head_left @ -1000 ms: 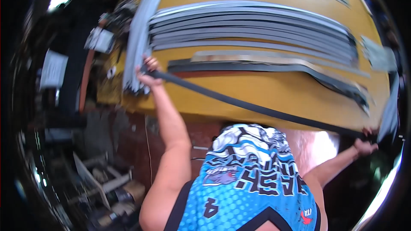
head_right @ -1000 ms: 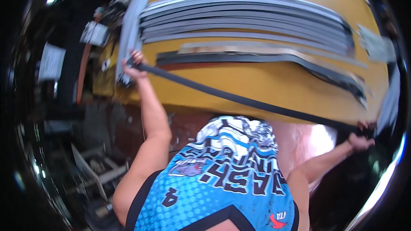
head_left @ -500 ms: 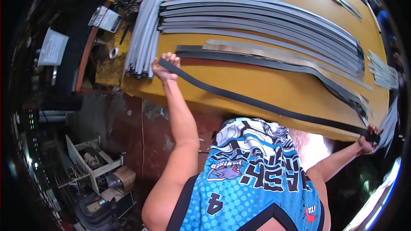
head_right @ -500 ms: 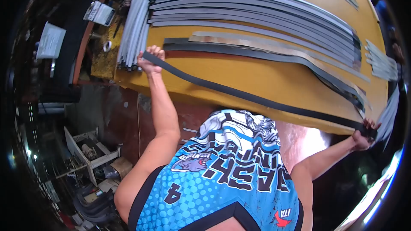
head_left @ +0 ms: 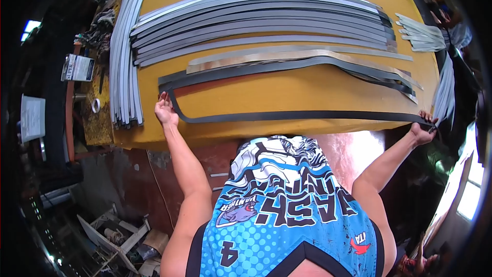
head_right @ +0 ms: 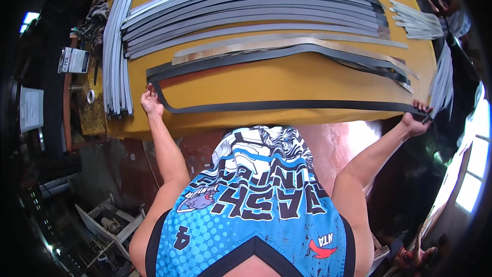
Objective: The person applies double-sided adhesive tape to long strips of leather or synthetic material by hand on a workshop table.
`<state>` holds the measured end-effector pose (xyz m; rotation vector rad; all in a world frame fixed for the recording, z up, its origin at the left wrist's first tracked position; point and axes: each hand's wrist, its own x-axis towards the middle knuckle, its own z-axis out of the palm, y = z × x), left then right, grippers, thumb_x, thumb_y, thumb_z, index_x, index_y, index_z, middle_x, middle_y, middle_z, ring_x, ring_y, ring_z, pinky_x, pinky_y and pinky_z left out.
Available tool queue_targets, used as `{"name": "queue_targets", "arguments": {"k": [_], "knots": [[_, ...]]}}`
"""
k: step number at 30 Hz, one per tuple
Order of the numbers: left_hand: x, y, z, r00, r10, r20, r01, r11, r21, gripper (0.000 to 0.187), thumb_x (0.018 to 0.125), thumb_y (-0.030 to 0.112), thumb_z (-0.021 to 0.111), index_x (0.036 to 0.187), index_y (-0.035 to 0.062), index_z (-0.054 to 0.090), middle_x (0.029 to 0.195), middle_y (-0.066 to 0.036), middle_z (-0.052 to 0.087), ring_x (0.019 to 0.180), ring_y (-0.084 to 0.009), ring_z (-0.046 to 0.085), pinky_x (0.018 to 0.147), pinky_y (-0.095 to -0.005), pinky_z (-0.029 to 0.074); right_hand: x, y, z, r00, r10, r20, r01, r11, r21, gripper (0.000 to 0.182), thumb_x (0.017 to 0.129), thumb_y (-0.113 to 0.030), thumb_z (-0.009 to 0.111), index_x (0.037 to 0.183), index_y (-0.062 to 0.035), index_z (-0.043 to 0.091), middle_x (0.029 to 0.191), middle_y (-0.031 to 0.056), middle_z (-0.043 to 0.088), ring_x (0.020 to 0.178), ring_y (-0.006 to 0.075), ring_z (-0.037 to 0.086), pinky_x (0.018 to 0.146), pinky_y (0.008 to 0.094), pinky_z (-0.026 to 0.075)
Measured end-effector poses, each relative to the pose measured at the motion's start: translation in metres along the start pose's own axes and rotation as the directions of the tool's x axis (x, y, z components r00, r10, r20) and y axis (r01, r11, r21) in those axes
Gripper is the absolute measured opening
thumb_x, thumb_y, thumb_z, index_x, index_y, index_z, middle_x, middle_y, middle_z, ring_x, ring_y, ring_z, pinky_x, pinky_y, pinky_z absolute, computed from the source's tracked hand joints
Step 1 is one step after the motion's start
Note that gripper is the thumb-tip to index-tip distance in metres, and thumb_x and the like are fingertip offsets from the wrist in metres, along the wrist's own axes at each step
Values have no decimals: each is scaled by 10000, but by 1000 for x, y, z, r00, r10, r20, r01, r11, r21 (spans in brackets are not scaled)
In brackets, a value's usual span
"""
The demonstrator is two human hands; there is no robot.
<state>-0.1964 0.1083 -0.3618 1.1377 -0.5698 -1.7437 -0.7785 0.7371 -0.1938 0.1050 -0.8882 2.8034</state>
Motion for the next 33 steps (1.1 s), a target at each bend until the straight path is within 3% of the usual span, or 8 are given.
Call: {"name": "queue_targets", "arguments": {"k": [8,14,15,19,22,24,26,33], "knots": [[7,4,-32,990,-107,91,50,873,485,493,901,158,341,1368,37,443,967,-5,577,578,-54,384,484,-192,319,5,-5,-20,995,-22,96,27,998,-51,414,957,-352,377,892,-59,662,748,58,453,691,192,429,661,364,338],[35,-3,-81,993,113,17,-74,521,850,332,839,146,632,1160,59,623,877,2,607,646,-91,529,489,-236,373,-7,-11,-15,996,-45,73,48,998,-47,306,1014,-345,370,966,-114,564,745,37,466,670,172,415,642,342,354],[16,8,-62,994,46,-101,66,486,871,305,838,120,618,1138,69,635,857,-10,605,622,-91,511,474,-253,380,-4,-14,-18,996,-60,68,64,996,-61,322,1017,-360,366,962,-109,560,747,32,456,669,173,400,644,339,351],[23,35,-80,962,-121,-244,257,699,668,314,876,109,492,1183,85,552,941,-53,617,533,-79,437,430,-221,326,-2,-27,-13,993,-101,-61,95,992,-88,252,1005,-330,432,1006,-96,523,762,40,452,668,169,397,618,315,364],[46,64,-114,921,-328,-209,377,886,269,68,933,152,513,943,104,560,693,-24,570,468,-84,443,409,-215,385,16,-44,-37,998,-13,-63,7,996,-86,248,1004,-309,436,987,-81,532,732,29,470,642,164,417,608,312,383],[30,82,-103,939,-289,-186,306,949,72,237,905,288,645,821,80,568,688,-32,596,536,-95,549,501,-205,506,32,-47,-57,945,-74,-318,-25,955,-297,180,971,-261,515,940,-96,577,772,40,555,658,162,522,556,308,431],[-2,92,-55,940,-252,-232,269,962,46,276,848,287,720,782,62,575,716,-31,616,570,-76,576,545,-207,541,42,-33,-67,814,-228,-534,-84,864,-497,133,882,-201,649,927,-87,599,838,58,612,653,171,576,488,309,426],[72,95,-103,932,-153,-329,314,795,520,207,838,263,736,804,123,587,667,21,580,568,-34,555,479,-177,502,51,26,-113,809,-353,-471,-287,462,-839,215,798,-167,730,929,-48,607,794,71,621,591,195,589,412,338,441]]}}
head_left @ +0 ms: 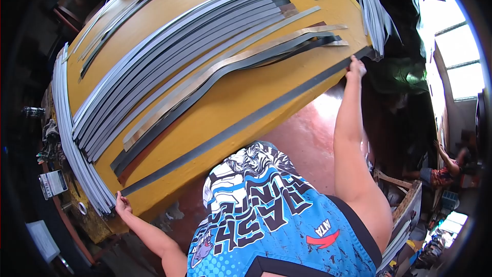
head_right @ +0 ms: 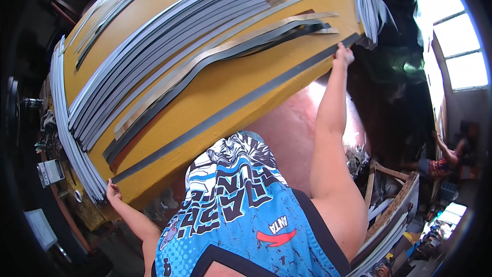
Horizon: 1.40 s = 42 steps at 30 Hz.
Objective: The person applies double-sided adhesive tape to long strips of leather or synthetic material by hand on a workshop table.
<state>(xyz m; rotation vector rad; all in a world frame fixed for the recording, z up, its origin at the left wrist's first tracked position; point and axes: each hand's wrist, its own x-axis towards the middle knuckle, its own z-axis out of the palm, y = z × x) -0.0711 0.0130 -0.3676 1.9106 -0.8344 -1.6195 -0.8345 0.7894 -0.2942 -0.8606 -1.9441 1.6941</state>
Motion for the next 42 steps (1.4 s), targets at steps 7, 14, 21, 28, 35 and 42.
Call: {"name": "queue_targets", "arguments": {"k": [7,14,21,28,35,42], "knots": [[5,-31,25,865,293,-407,-69,874,482,392,734,348,798,876,13,652,729,-80,622,581,-139,566,454,-277,458,-66,50,11,985,-172,-8,88,544,-835,593,750,-506,722,1219,-170,585,1321,146,495,1224,295,483,971,477,418],[-134,-124,152,350,933,82,-736,220,641,686,670,379,825,1151,-29,556,1194,-227,517,1129,-367,509,969,-447,426,-129,72,-9,627,-646,436,666,153,-730,481,773,-550,657,1032,-146,687,1056,91,667,992,286,620,848,416,492],[-172,-146,170,482,872,82,-582,250,774,706,737,412,757,1286,48,502,1382,-224,387,1299,-401,317,1058,-513,283,-96,91,15,755,-584,297,527,272,-805,590,757,-562,668,1221,-204,598,1259,95,579,1189,298,509,1018,434,369],[-177,-150,172,418,908,24,-714,312,627,612,764,372,754,1227,44,523,1387,-252,340,1274,-428,346,1042,-511,301,-95,88,19,872,-476,116,379,505,-775,593,780,-555,648,1210,-151,589,1189,181,596,1061,358,576,885,481,462],[-159,-152,174,260,964,-46,-703,222,675,471,753,293,779,1103,39,593,1302,-264,432,1210,-414,407,994,-528,338,-126,121,5,706,-686,174,687,605,-403,220,799,-251,743,860,-62,648,890,111,633,842,276,581,763,389,457],[-195,-116,233,288,943,167,-914,218,341,296,929,220,576,1087,-29,594,1239,-169,475,1170,-309,456,985,-434,376,-232,46,-25,848,-420,324,428,902,49,106,887,-89,649,852,8,628,727,32,628,718,123,643,678,244,502]]}}
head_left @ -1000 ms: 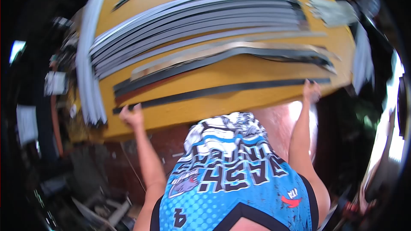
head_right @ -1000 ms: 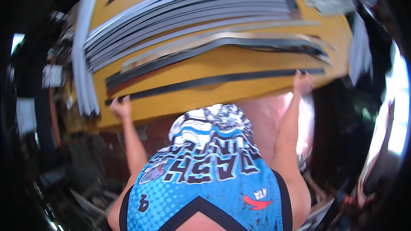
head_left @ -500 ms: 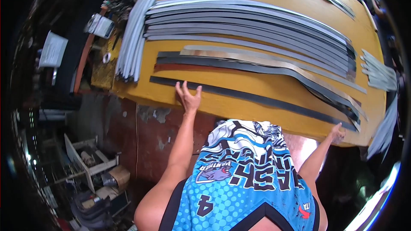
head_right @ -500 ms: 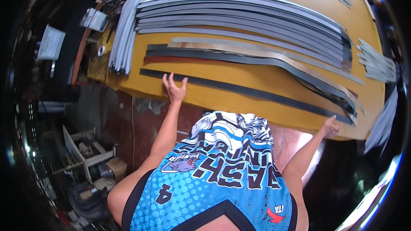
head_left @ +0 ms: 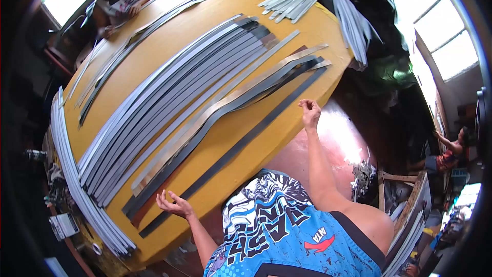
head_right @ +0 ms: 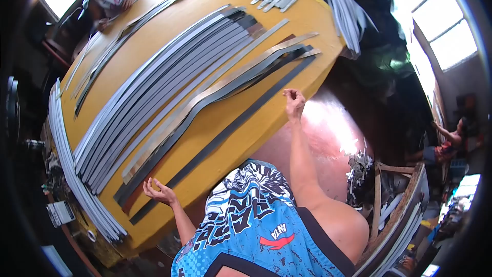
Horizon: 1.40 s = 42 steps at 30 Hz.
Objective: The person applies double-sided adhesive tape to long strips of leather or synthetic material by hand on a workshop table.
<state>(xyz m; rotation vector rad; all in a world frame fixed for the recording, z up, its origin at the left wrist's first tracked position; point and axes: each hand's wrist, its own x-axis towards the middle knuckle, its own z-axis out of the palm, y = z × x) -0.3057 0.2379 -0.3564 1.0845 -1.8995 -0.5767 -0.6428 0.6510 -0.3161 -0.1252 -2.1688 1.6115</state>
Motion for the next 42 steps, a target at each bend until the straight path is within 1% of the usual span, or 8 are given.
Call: {"name": "queue_targets", "arguments": {"k": [7,15,16,19,25,30,34,42], "knots": [[24,62,34,993,15,115,19,956,-293,199,949,132,521,1040,-27,599,1090,-138,576,1040,-278,540,935,-382,409,16,-19,10,994,93,50,-98,989,109,222,924,-195,634,863,12,580,717,55,625,663,122,641,595,239,498],[-50,123,75,958,125,259,-95,987,-125,179,918,127,532,935,-36,602,952,-164,594,933,-325,542,854,-423,411,154,-19,56,938,17,346,-94,974,207,102,923,-88,580,896,4,616,729,61,680,640,81,597,576,221,451],[-59,137,86,958,126,258,-93,986,-137,175,916,122,533,920,-37,606,930,-166,598,915,-331,547,845,-430,417,175,-23,55,920,65,387,-110,989,95,86,914,-58,565,915,12,615,742,64,684,655,90,614,595,226,466],[-82,181,119,962,112,248,-81,988,-135,158,911,106,541,910,-39,604,922,-162,610,895,-325,558,826,-421,433,232,-4,63,921,-11,389,-51,988,148,93,904,-50,570,957,14,611,737,53,674,676,101,634,639,232,492],[-128,255,161,957,-44,287,93,982,-163,139,905,87,548,907,-39,605,902,-157,614,872,-307,567,798,-402,448,321,40,68,918,65,391,-53,998,-41,233,838,-227,710,778,-7,660,648,49,657,595,115,625,562,274,491],[-141,277,169,956,-1,292,54,983,-175,120,887,85,586,891,-31,615,884,-146,611,830,-295,564,765,-382,454,357,83,77,947,136,291,-84,980,-182,257,833,-242,717,904,2,682,721,76,667,572,126,626,553,268,511],[-135,287,172,952,-51,301,92,988,-125,68,866,49,600,885,-7,634,844,-125,613,793,-261,565,692,-346,461,367,95,84,923,106,371,67,902,-426,420,774,-333,745,1002,9,660,850,165,686,793,263,670,717,360,525],[-131,281,179,961,-38,272,64,994,-85,59,821,40,626,871,10,627,843,-120,630,794,-284,581,743,-378,464,344,19,92,879,27,475,298,748,-593,348,776,-286,720,1009,-33,669,1003,169,662,980,304,620,852,388,487]]}}
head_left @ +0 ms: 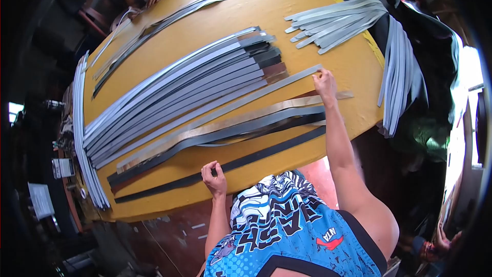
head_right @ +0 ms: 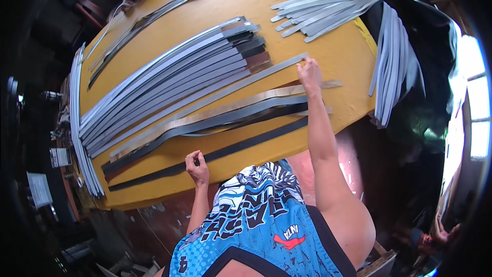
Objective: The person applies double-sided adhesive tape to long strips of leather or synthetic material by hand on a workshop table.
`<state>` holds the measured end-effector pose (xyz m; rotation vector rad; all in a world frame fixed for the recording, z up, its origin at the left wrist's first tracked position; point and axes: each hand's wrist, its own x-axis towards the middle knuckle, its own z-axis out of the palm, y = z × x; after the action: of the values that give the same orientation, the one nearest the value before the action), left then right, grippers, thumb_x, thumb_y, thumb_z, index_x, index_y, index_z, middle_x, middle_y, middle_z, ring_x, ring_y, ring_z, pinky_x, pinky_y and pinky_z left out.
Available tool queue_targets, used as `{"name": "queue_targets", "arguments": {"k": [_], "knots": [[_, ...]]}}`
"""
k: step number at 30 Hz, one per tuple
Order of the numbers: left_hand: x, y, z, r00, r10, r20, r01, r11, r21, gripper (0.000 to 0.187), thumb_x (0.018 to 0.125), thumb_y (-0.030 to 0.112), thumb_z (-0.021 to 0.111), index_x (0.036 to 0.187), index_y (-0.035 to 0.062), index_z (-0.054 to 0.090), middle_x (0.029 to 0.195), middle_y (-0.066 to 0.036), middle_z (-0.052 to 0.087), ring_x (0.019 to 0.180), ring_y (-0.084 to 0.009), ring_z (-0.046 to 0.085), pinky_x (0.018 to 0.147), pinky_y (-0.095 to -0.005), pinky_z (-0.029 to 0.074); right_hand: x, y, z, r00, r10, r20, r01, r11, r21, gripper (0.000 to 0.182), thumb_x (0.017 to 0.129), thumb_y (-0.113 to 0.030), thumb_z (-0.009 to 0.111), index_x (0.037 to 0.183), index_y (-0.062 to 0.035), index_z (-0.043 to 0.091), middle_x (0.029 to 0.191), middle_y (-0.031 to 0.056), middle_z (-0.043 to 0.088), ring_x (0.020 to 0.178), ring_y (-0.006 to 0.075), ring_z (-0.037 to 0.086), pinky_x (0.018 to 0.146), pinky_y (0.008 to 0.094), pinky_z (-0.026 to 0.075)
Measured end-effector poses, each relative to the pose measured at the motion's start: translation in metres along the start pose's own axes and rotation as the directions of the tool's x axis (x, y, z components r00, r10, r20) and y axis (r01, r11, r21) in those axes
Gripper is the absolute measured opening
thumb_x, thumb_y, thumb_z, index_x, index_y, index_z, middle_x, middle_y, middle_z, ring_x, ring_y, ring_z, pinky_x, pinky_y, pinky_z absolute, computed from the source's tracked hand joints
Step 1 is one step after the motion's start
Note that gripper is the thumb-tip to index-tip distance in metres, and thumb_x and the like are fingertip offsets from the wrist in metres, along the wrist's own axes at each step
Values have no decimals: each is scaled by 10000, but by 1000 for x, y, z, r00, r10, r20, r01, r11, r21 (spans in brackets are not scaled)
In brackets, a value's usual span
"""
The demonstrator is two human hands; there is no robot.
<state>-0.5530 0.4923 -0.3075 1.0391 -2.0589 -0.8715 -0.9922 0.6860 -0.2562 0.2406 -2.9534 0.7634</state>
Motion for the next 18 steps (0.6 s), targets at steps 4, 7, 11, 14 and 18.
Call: {"name": "queue_targets", "arguments": {"k": [4,7,11,14,18], "knots": [[-7,-2,-9,999,-14,-46,14,1000,6,51,808,29,633,858,20,639,831,-116,632,802,-285,587,754,-382,466,-27,-43,23,837,-506,208,521,853,-23,310,752,-247,731,1022,-100,684,1095,114,632,1075,275,569,909,387,449],[-14,-2,-14,996,-51,-69,52,999,7,59,803,35,639,861,23,643,832,-112,634,813,-280,591,753,-378,469,-30,-52,30,732,-621,282,667,738,-106,344,702,-253,772,1021,-153,690,1053,78,615,1023,265,551,885,382,440],[-21,-1,-17,992,-54,-116,54,999,-2,61,805,46,645,863,28,646,838,-109,640,821,-277,596,759,-373,470,-14,-53,25,665,-637,389,717,690,-95,308,703,-244,774,968,-128,668,1028,81,602,1004,266,531,890,383,425],[-20,19,-9,991,-103,-83,94,990,-101,72,830,74,648,883,26,650,852,-100,652,820,-231,616,751,-339,489,4,-63,19,577,-642,505,730,683,35,225,737,-172,754,845,-55,595,847,99,601,822,251,571,750,368,464],[-1,49,34,857,-270,439,496,666,-558,246,910,195,619,1054,-1,659,1008,-136,682,857,-168,649,805,-253,519,-11,-121,-25,451,-661,599,540,737,407,178,790,-29,676,938,-10,578,727,78,595,641,152,582,596,308,470]]}}
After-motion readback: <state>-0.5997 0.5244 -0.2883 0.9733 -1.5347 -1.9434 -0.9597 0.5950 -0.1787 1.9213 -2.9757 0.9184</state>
